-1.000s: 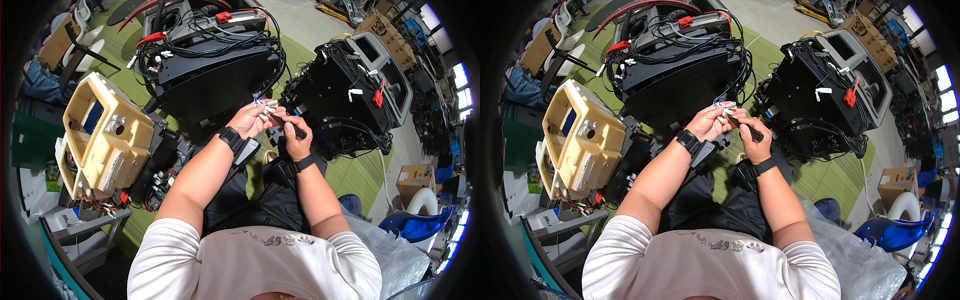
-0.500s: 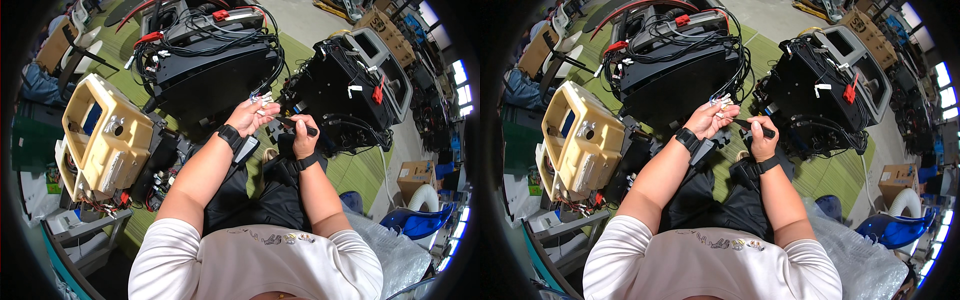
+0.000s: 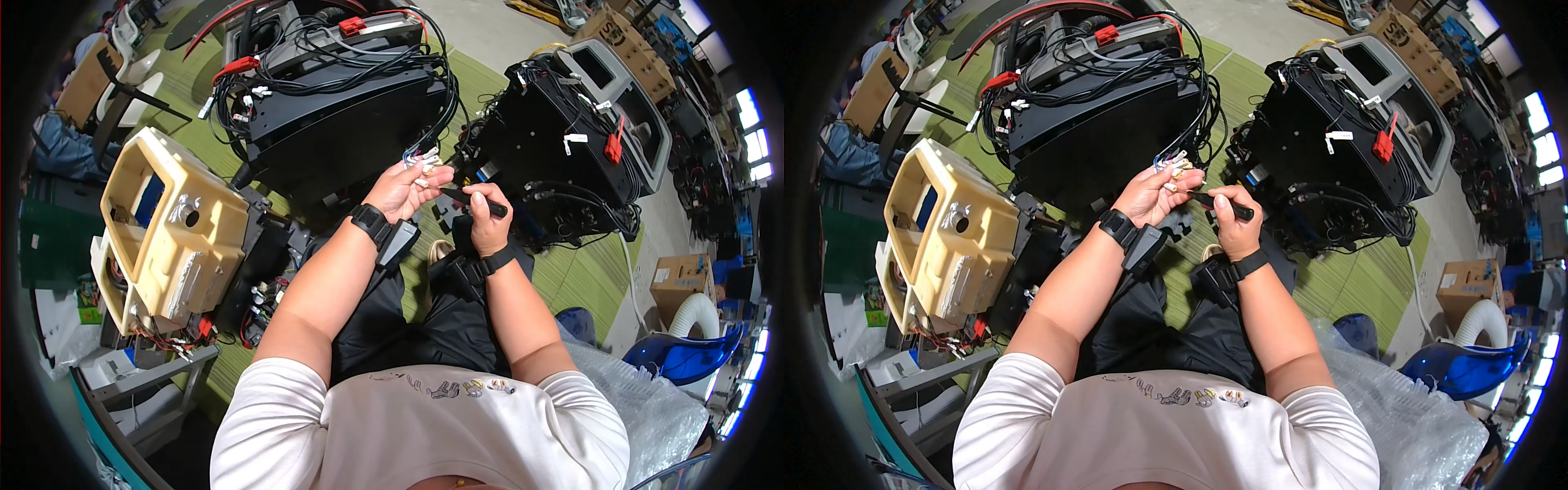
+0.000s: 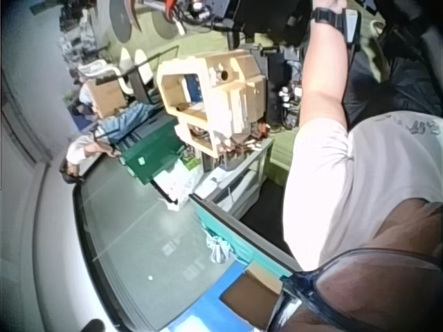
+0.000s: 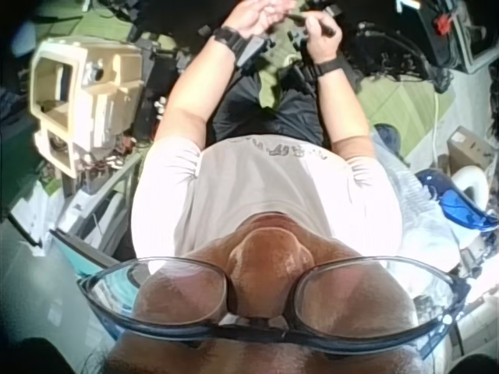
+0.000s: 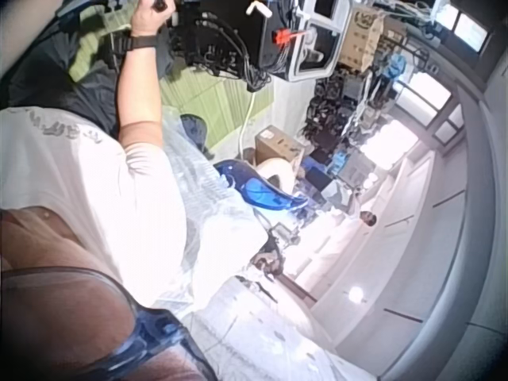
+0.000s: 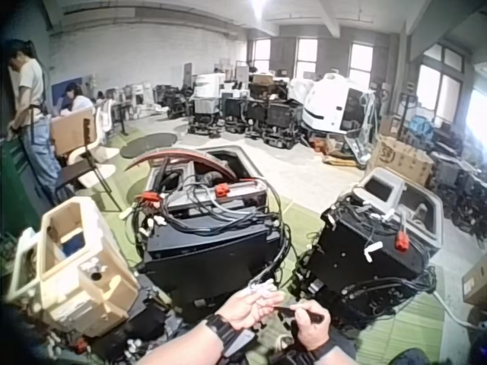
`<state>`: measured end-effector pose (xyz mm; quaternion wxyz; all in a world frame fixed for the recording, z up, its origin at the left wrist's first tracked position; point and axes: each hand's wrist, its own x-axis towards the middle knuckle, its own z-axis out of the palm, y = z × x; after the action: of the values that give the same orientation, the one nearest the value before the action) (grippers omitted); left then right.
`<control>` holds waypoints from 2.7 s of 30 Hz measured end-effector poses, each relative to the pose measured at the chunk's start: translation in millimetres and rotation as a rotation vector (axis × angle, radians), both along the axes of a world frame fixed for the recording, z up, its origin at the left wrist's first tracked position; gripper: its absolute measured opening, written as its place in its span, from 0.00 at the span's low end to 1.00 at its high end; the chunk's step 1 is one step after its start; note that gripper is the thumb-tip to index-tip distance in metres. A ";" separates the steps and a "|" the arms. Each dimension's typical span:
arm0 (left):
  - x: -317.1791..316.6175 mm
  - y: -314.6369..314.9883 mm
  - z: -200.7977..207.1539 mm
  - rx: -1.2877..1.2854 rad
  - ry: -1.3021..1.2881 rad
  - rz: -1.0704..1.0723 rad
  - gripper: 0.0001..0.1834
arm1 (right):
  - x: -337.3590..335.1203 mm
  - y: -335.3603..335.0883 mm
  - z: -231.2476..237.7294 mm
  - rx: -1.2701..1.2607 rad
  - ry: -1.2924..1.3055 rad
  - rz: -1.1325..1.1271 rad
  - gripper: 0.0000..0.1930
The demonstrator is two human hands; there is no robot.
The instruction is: Connecting and organizing internal electrical wiring and components on a robot chassis.
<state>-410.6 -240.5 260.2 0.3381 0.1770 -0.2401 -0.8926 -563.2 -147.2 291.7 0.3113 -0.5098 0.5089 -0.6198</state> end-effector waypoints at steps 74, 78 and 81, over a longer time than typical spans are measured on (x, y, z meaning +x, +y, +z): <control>-4.6 4.6 4.0 -0.023 -0.150 0.089 0.12 | -0.8 -2.8 -2.0 -0.094 -0.069 -0.108 0.10; -5.4 5.5 6.3 -0.036 -0.166 0.053 0.14 | -1.2 -4.8 -3.7 -0.056 -0.025 -0.109 0.10; -5.1 5.4 6.8 -0.022 -0.173 0.051 0.15 | -2.0 -5.9 -7.2 -0.049 0.015 -0.100 0.10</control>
<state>-415.7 -235.1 267.0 0.3408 0.2557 -0.2734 -0.8624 -565.1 -153.1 284.5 0.2635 -0.4961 0.5205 -0.6431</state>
